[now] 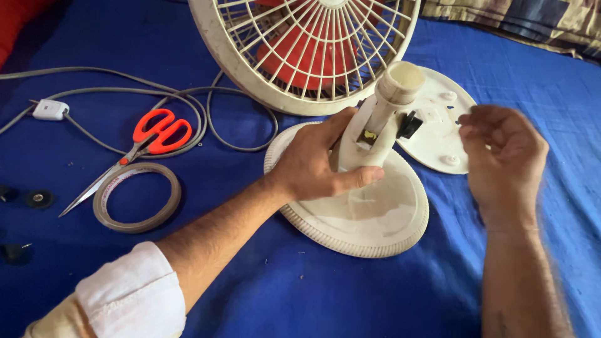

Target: The person services a table fan on a bed. They hold the fan base and motor housing, separate the base cover from the housing, work on the underside of the base with a screwdriver, pick up black rubber feet from the bed, and press and screw a rubber foot into a hole in the base.

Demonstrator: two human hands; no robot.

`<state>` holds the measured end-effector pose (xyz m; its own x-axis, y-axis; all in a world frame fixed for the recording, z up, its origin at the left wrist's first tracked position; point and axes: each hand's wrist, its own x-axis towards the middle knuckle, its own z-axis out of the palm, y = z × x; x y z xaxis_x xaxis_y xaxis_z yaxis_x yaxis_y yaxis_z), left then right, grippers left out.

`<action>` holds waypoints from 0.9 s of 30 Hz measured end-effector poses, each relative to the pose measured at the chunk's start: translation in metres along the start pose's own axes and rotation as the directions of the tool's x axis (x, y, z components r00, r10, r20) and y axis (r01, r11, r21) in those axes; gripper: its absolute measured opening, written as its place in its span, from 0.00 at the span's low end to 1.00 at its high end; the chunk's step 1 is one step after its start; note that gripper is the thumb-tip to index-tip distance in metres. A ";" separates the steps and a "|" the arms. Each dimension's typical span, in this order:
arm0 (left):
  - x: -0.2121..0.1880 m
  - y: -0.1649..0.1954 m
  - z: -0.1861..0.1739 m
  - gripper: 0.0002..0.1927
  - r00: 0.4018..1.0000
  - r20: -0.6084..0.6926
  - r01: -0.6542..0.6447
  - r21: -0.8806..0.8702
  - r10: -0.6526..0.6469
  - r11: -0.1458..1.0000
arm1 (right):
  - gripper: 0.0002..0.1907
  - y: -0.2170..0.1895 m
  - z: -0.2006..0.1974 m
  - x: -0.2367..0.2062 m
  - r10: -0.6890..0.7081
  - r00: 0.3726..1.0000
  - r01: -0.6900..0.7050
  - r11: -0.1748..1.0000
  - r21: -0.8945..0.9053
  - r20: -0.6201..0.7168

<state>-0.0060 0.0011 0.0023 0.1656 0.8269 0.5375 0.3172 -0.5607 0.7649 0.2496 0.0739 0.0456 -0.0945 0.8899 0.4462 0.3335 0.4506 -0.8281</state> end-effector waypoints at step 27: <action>0.024 0.054 -0.082 0.28 0.924 0.238 0.373 -0.728 -0.298 0.575 | 0.07 0.062 -0.043 0.012 -0.596 0.803 0.424 0.609 -0.671 -0.033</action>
<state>-0.0619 -0.0130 0.0855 0.2810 0.9419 0.1840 -0.4358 -0.0456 0.8989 0.3095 0.1092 0.0141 -0.2430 0.4436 0.8626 0.7923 0.6038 -0.0873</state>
